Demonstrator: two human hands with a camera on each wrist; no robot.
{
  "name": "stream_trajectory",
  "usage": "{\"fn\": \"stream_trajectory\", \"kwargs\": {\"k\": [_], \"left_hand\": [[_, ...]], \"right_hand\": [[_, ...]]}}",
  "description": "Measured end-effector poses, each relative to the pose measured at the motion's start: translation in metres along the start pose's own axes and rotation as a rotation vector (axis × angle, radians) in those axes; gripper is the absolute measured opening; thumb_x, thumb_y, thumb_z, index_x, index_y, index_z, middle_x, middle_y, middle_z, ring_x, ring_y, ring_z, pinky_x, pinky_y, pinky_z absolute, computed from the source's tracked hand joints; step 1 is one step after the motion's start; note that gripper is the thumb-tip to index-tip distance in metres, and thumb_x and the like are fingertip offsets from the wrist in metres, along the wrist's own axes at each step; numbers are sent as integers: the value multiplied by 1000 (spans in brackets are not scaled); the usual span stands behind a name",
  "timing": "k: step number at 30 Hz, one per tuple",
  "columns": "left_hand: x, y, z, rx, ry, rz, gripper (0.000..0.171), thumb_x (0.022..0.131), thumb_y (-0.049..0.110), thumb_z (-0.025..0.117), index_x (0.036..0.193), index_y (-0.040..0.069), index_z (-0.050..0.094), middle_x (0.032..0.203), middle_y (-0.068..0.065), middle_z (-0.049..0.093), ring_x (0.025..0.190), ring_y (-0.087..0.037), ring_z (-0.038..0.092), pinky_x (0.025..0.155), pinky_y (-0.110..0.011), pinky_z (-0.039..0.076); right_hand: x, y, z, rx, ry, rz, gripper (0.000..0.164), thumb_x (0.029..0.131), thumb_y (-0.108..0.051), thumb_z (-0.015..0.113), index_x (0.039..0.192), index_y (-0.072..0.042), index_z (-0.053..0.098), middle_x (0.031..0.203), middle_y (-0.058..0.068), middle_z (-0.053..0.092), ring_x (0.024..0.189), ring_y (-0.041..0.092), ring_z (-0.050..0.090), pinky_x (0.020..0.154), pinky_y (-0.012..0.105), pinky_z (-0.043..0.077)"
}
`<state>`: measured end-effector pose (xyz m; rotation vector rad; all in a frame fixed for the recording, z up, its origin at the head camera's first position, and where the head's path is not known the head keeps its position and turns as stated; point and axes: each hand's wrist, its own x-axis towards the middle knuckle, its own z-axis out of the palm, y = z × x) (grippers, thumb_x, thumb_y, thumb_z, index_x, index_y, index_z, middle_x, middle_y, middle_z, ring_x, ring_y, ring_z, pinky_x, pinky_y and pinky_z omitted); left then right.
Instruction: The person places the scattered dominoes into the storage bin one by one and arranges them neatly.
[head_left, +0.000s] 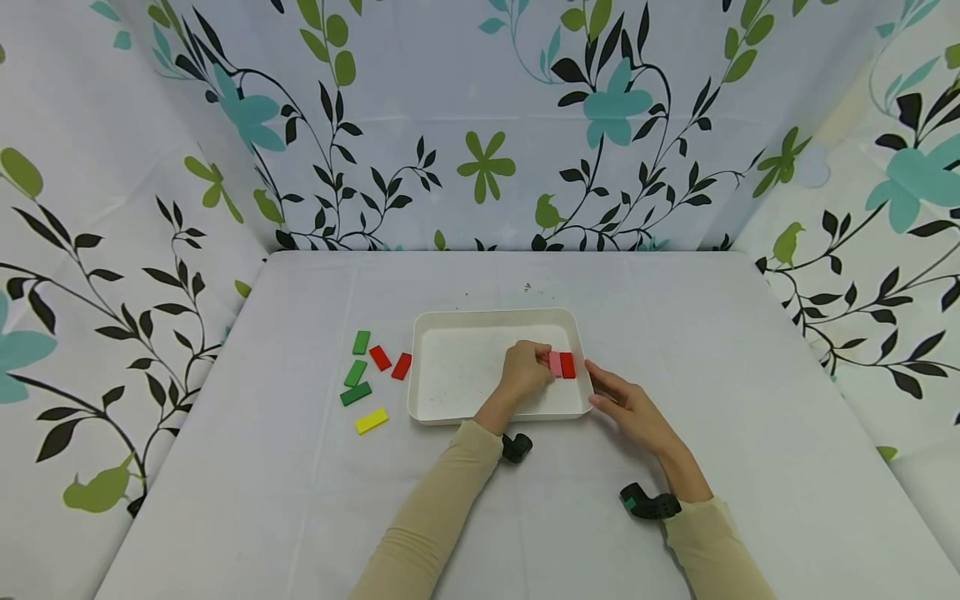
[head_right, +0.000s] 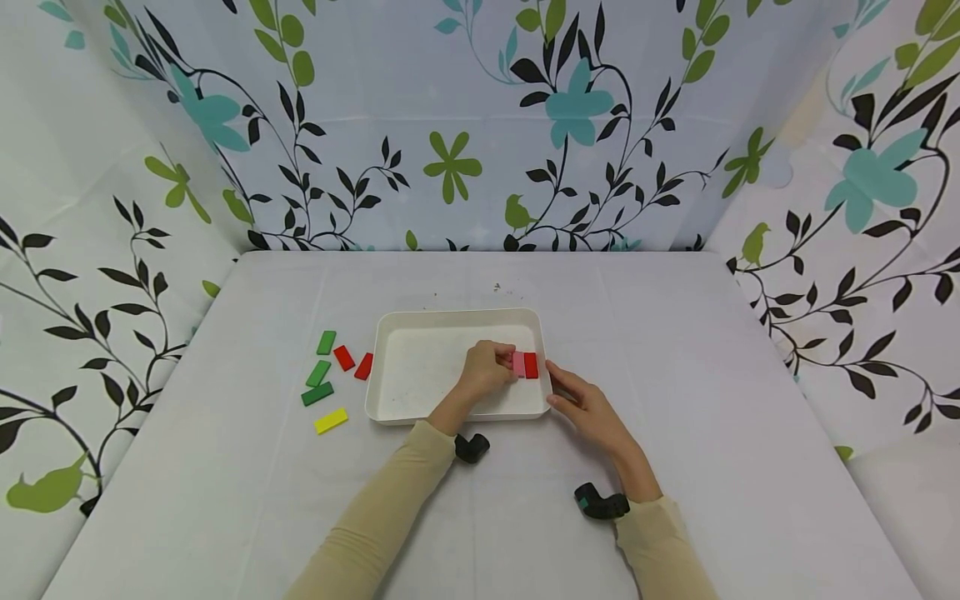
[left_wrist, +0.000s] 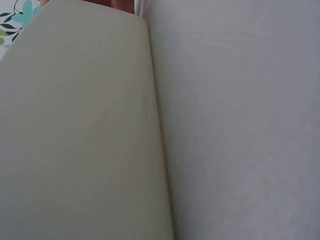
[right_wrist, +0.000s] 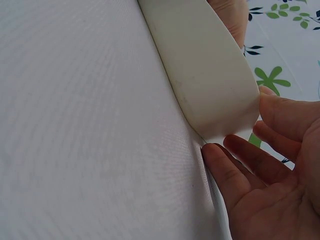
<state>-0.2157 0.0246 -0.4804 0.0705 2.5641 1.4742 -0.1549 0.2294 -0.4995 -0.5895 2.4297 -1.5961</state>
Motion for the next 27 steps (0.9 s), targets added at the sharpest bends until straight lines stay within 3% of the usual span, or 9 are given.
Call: {"fn": "stream_trajectory", "kwargs": {"k": [7, 27], "left_hand": [[1, -3, 1, -39, 1, 31, 48, 73, -12, 69, 121, -4, 67, 88, -13, 70, 72, -11, 53, 62, -16, 44], [0, -3, 0, -98, 12, 10, 45, 74, -12, 61, 117, -2, 69, 87, -13, 70, 71, -10, 54, 60, -15, 42]], "right_hand": [[0, -1, 0, 15, 5, -14, 57, 98, -12, 57, 150, -1, 35, 155, 22, 33, 142, 42, 31, 98, 6, 35], [0, 2, 1, 7, 5, -22, 58, 98, -13, 57, 150, 0, 34, 155, 22, 33, 142, 43, 31, 99, 6, 36]]}}
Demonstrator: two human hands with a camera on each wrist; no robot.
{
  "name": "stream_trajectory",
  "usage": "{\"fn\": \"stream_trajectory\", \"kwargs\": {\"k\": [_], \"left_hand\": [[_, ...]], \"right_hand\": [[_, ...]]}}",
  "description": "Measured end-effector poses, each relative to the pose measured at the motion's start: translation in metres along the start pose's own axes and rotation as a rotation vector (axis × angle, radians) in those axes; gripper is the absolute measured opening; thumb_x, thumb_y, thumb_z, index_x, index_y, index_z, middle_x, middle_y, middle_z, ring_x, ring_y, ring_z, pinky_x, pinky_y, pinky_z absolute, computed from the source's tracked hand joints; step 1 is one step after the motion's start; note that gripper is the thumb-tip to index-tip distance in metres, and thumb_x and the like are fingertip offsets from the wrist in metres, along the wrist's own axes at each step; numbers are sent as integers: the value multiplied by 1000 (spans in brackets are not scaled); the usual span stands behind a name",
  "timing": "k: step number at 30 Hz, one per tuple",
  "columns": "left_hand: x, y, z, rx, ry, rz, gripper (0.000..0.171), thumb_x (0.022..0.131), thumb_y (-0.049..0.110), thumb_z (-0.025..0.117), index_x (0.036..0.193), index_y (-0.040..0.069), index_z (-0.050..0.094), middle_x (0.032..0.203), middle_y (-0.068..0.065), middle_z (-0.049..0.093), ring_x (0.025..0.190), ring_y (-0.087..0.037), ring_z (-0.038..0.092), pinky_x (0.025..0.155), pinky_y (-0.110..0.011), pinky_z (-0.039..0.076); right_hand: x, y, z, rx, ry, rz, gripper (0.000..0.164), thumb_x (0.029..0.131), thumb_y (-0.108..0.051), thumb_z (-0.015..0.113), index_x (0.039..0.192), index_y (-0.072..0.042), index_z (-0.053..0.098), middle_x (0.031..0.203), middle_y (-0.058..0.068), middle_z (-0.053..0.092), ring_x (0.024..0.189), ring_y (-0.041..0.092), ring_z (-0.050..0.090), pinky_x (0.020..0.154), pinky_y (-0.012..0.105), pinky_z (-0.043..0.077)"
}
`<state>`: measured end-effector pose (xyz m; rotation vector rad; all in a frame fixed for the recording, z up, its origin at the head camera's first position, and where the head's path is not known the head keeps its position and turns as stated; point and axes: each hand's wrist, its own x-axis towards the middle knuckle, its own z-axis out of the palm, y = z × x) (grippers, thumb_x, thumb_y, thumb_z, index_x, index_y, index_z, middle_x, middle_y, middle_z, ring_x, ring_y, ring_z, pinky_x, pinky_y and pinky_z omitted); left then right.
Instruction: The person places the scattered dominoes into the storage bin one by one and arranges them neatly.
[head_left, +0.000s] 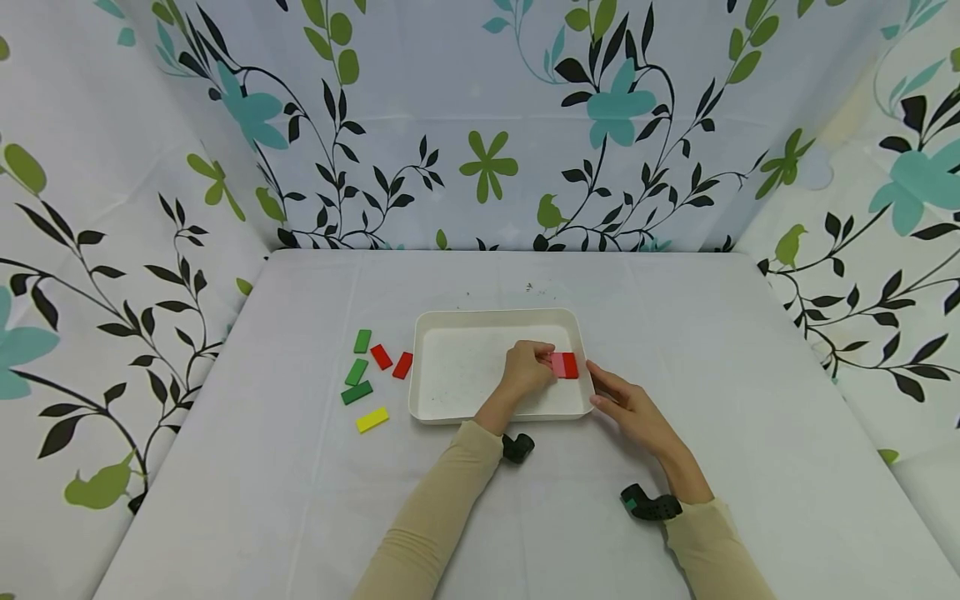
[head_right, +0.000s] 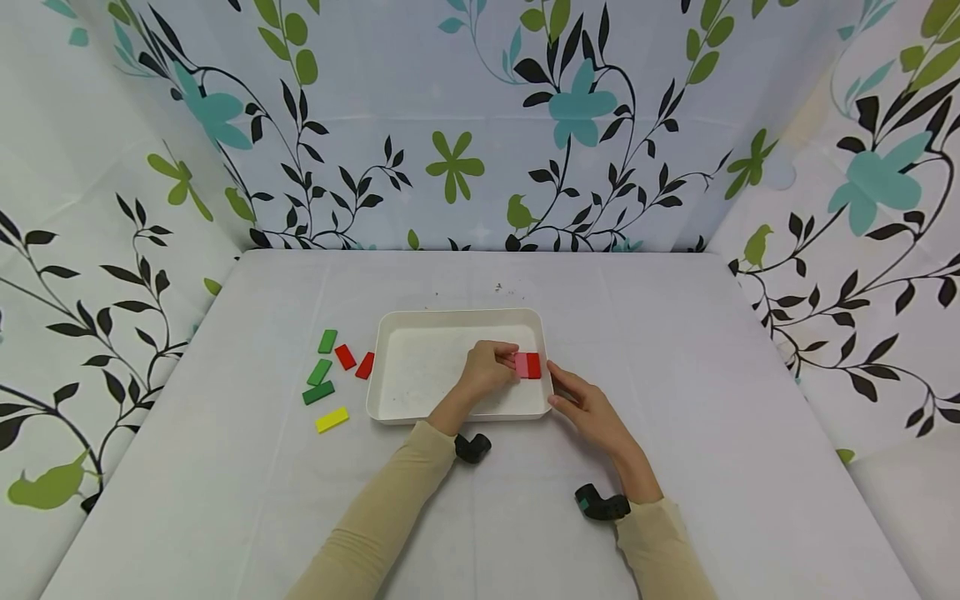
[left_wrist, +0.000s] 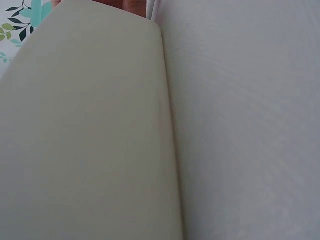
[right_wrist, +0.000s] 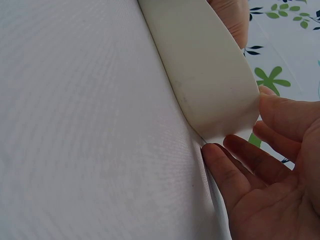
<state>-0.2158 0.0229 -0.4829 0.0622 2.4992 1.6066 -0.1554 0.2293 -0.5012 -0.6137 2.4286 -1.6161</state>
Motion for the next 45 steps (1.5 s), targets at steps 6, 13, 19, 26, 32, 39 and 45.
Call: {"fn": "stream_trajectory", "kwargs": {"k": [6, 13, 19, 26, 32, 39, 45], "left_hand": [[-1, 2, -1, 2, -7, -15, 45, 76, -12, 57, 118, -1, 69, 86, -12, 68, 71, -11, 53, 60, -16, 42], [1, 0, -2, -26, -11, -37, 46, 76, -10, 60, 120, 1, 69, 89, -11, 69, 73, -12, 55, 62, -17, 44], [-1, 0, -12, -105, -2, 13, 42, 78, -8, 63, 119, 1, 70, 92, -13, 69, 72, -10, 56, 64, -16, 47], [-10, 14, -42, -171, -24, 93, 48, 80, -3, 74, 126, 6, 66, 108, -20, 67, 88, -21, 66, 68, -21, 53], [-26, 24, -77, -155, -18, 160, 47, 83, 3, 75, 128, 11, 65, 113, -19, 65, 93, -23, 65, 75, -22, 53], [-53, 22, -137, -147, 79, 222, 44, 83, 2, 75, 126, 6, 65, 110, -14, 65, 93, -25, 64, 74, -22, 52], [-77, 10, -192, -112, 189, 210, 41, 84, 1, 74, 124, 3, 64, 112, -16, 63, 92, -22, 61, 75, -16, 52]], "right_hand": [[0, -1, 0, 5, 6, -1, 58, 98, -13, 58, 150, 0, 35, 154, 23, 33, 141, 44, 31, 99, 7, 36], [-1, -2, 0, 14, -5, 5, 58, 98, -11, 57, 150, 0, 34, 155, 22, 32, 143, 43, 29, 99, 6, 35], [0, 0, 1, 11, -1, 5, 57, 98, -10, 57, 150, 0, 35, 155, 22, 33, 142, 43, 30, 99, 6, 35], [0, -2, 2, -17, 11, 0, 57, 98, -12, 58, 149, 1, 35, 154, 24, 34, 141, 44, 32, 99, 7, 36], [0, -3, 2, 2, 5, 7, 58, 98, -11, 57, 150, 0, 34, 155, 22, 32, 142, 42, 29, 99, 6, 35], [0, -3, 4, -3, 2, 10, 57, 98, -10, 57, 150, 0, 34, 155, 23, 32, 142, 42, 29, 99, 5, 34], [0, -4, 1, -23, 9, 1, 57, 98, -10, 57, 150, 1, 34, 155, 23, 32, 141, 45, 30, 98, 4, 34]]}}
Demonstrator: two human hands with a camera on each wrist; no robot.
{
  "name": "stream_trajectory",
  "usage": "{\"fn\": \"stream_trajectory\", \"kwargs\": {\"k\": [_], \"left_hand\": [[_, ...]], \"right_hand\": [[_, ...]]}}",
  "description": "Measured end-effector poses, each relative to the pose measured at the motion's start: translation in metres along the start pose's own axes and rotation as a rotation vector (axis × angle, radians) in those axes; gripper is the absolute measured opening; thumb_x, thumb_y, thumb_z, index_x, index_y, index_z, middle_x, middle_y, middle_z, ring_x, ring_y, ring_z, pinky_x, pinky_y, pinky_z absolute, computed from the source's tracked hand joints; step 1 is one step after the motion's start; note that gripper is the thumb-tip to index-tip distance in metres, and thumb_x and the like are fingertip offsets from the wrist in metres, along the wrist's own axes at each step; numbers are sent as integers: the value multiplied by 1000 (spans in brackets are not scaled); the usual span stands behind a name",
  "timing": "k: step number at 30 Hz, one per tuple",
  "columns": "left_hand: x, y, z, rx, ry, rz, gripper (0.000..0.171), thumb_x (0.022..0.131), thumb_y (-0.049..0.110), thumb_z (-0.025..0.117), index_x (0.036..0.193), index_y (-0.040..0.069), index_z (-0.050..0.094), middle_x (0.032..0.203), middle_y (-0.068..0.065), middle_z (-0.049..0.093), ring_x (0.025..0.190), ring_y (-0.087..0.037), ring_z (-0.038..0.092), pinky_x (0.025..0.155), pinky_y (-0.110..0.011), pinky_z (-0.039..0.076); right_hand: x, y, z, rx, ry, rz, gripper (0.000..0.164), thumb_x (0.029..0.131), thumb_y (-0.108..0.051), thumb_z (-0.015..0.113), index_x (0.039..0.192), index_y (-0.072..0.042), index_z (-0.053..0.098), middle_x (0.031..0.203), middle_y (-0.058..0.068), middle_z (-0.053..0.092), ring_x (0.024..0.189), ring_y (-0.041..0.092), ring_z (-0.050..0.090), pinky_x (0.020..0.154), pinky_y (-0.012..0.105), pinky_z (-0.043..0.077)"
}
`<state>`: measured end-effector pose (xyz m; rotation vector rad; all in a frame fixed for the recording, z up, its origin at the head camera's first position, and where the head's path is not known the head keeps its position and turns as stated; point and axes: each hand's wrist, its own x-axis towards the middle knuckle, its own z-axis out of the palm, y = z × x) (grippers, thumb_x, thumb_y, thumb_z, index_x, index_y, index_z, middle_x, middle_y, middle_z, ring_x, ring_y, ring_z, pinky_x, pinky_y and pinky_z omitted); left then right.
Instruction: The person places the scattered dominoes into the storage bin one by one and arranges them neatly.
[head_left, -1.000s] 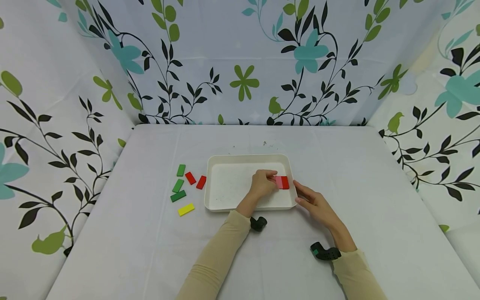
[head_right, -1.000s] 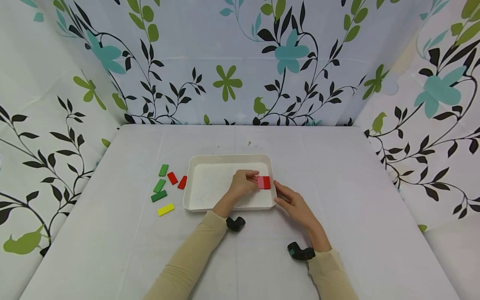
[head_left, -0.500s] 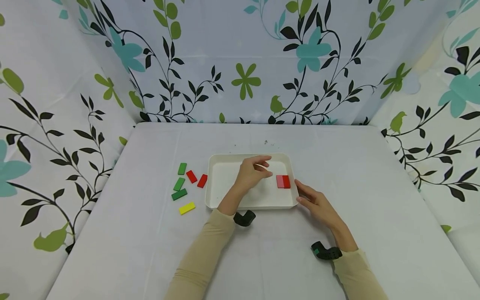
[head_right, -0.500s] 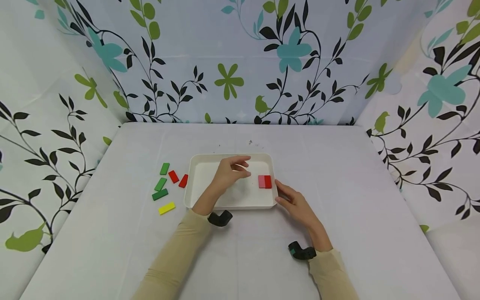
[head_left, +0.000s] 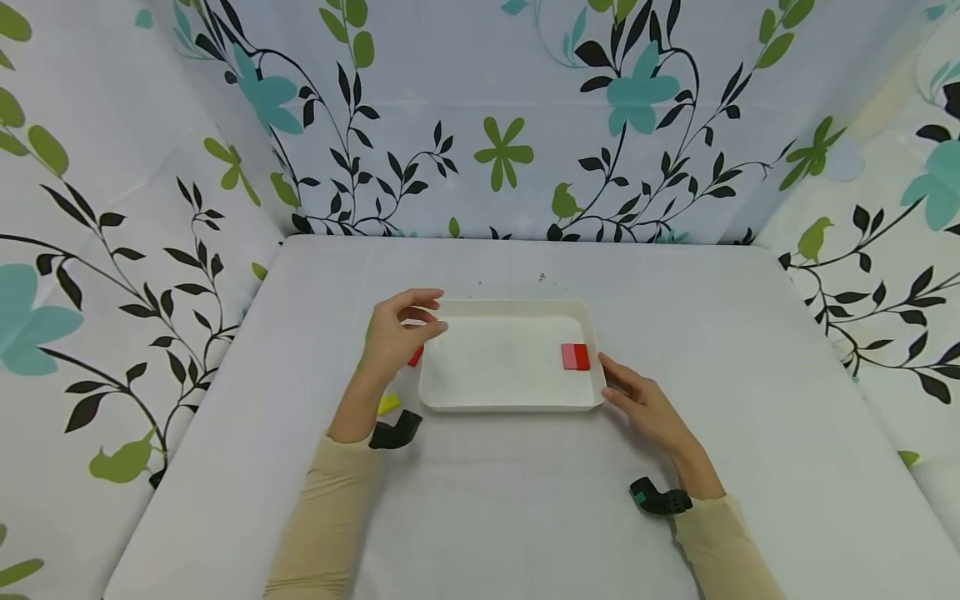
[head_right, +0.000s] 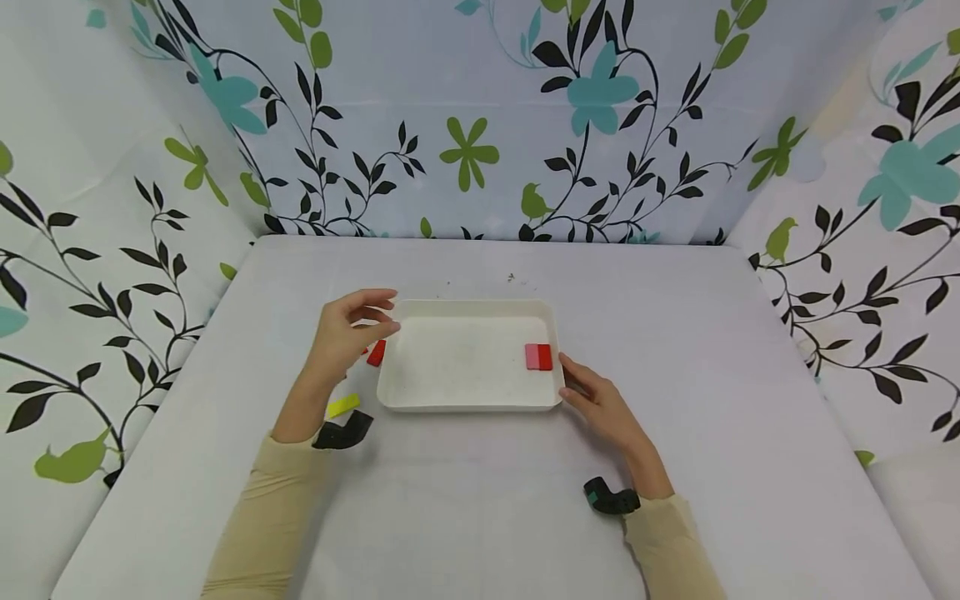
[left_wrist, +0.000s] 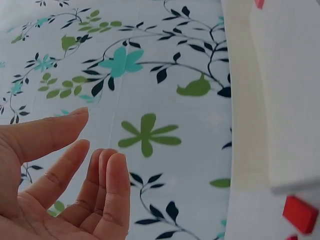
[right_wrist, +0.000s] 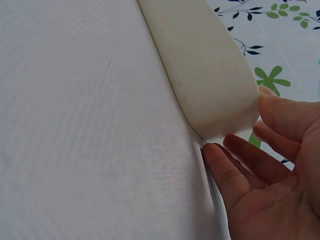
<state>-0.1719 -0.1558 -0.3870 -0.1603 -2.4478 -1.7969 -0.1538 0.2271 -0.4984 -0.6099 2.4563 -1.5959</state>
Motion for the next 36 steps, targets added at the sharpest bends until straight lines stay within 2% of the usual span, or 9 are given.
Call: {"fn": "stream_trajectory", "kwargs": {"k": [6, 9, 12, 18, 21, 28, 36], "left_hand": [[-24, -22, -46, 81, 84, -47, 38, 85, 4, 72, 122, 2, 64, 112, -13, 62, 91, -14, 59, 74, -13, 51], [-34, -38, -60, 109, 91, -83, 37, 86, 4, 72, 122, 1, 64, 113, -15, 63, 91, -12, 58, 76, -12, 50], [-45, -51, -67, 140, 76, -131, 38, 86, 4, 72, 123, 0, 63, 117, -19, 62, 91, -12, 58, 76, -12, 50], [-65, -70, -70, 167, -3, -264, 45, 86, 8, 73, 129, 0, 60, 125, -22, 58, 99, -23, 60, 74, -14, 52], [-73, -78, -69, 173, -15, -302, 46, 86, 9, 73, 129, -1, 59, 126, -22, 58, 104, -28, 59, 74, -14, 51], [-77, -93, -58, 235, -22, -312, 45, 82, 4, 75, 125, 1, 63, 120, -21, 63, 103, -31, 61, 75, -15, 50], [-78, -95, -50, 255, -57, -331, 51, 80, 5, 77, 128, 2, 61, 116, -19, 62, 100, -29, 61, 77, -24, 50]], "right_hand": [[-1, 1, -3, -31, 13, 7, 58, 98, -11, 58, 150, 0, 35, 154, 23, 33, 141, 41, 33, 98, 4, 34], [0, 0, -4, -24, 15, 12, 58, 98, -10, 58, 150, -1, 35, 155, 23, 33, 142, 39, 33, 98, 4, 34], [2, -1, -4, -14, 13, 1, 58, 98, -9, 58, 150, 0, 35, 155, 23, 32, 141, 41, 32, 99, 5, 34], [3, -1, -2, -9, 4, -1, 57, 98, -7, 57, 150, 1, 34, 155, 23, 32, 141, 45, 30, 99, 4, 34], [2, -1, -1, -6, 1, 6, 57, 98, -7, 57, 150, 1, 34, 155, 23, 32, 141, 45, 30, 99, 5, 34], [3, -3, -1, -15, 1, 21, 58, 98, -9, 57, 150, -1, 34, 155, 22, 32, 141, 43, 31, 99, 4, 33], [2, -1, 0, -12, 3, 27, 57, 98, -8, 57, 150, -1, 34, 156, 22, 32, 142, 42, 31, 98, 4, 33]]}}
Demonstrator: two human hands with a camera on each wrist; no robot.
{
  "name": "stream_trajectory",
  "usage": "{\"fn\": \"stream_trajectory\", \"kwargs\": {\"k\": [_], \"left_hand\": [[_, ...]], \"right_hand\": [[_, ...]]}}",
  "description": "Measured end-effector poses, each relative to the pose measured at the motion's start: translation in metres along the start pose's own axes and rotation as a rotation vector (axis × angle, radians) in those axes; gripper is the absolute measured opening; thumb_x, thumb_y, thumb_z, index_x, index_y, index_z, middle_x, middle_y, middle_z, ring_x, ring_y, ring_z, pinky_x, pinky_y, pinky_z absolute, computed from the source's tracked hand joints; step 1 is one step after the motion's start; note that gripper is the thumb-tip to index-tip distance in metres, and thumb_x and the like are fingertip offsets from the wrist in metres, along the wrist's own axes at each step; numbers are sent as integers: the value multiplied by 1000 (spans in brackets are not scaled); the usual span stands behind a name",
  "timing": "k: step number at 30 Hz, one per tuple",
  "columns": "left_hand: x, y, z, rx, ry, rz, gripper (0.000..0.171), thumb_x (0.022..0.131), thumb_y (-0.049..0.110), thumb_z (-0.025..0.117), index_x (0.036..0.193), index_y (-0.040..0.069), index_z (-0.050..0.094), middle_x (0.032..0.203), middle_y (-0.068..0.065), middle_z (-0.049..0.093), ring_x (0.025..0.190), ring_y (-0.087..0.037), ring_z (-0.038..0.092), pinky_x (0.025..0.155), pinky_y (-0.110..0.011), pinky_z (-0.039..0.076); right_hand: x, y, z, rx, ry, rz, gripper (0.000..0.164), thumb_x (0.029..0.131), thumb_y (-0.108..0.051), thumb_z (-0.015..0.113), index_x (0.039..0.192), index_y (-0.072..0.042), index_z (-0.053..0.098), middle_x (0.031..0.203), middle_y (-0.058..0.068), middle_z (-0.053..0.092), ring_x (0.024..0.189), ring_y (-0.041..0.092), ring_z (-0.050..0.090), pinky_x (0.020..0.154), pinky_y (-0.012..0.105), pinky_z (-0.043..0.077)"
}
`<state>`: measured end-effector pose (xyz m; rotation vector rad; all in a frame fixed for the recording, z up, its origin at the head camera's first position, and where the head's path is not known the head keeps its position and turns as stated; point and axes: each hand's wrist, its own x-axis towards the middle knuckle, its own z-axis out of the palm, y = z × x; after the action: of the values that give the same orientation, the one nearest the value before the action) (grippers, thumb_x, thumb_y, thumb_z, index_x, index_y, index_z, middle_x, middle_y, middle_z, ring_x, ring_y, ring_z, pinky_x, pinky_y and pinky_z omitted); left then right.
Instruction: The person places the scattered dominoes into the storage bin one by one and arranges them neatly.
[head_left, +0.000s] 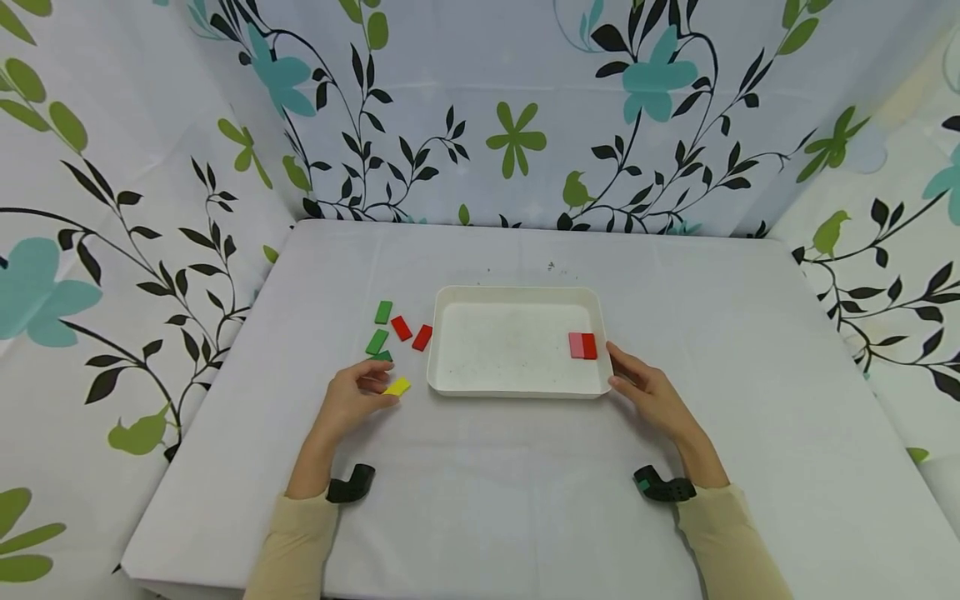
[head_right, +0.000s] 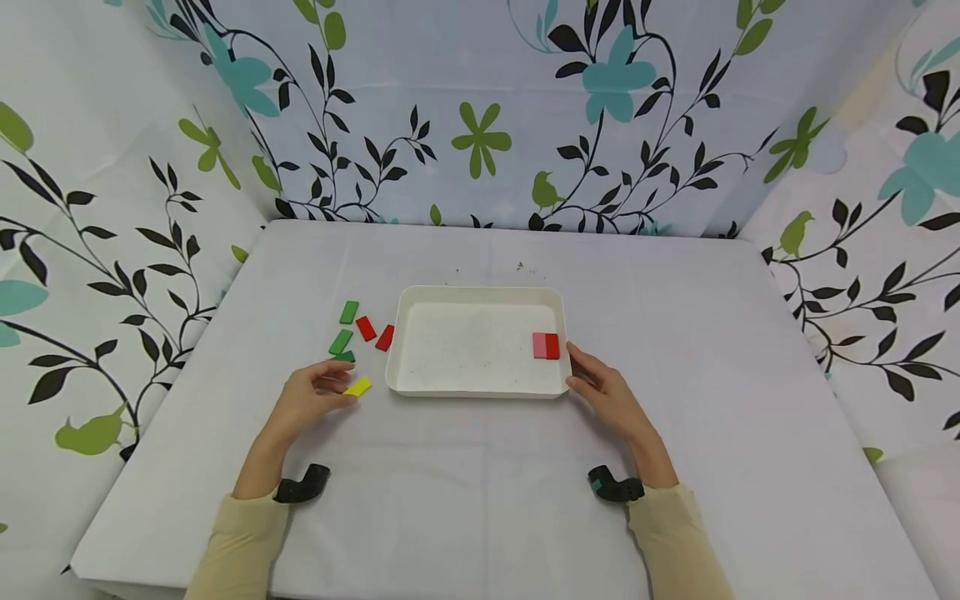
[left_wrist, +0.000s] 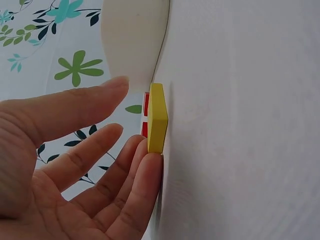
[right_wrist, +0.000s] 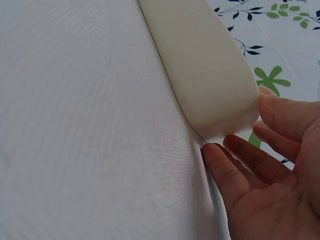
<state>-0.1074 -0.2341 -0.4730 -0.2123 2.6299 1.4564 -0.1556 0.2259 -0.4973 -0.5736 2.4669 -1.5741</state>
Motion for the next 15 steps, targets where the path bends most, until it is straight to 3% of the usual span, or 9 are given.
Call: {"fn": "stream_trajectory", "kwargs": {"k": [9, 15], "left_hand": [[2, -4, 8, -10, -72, 37, 60, 77, -1, 78, 133, 2, 57, 115, -18, 60, 95, -25, 61, 78, -24, 52], [3, -6, 13, -1, -78, 84, 67, 72, -7, 81, 134, -2, 56, 112, -18, 58, 93, -24, 59, 75, -18, 53]], "right_hand": [[1, 0, 1, 10, -4, -1, 58, 98, -11, 57, 150, -1, 34, 156, 22, 32, 142, 43, 30, 98, 4, 33], [0, 0, 0, 5, -4, 1, 58, 98, -10, 57, 151, -1, 34, 156, 23, 31, 142, 44, 30, 98, 3, 33]]}}
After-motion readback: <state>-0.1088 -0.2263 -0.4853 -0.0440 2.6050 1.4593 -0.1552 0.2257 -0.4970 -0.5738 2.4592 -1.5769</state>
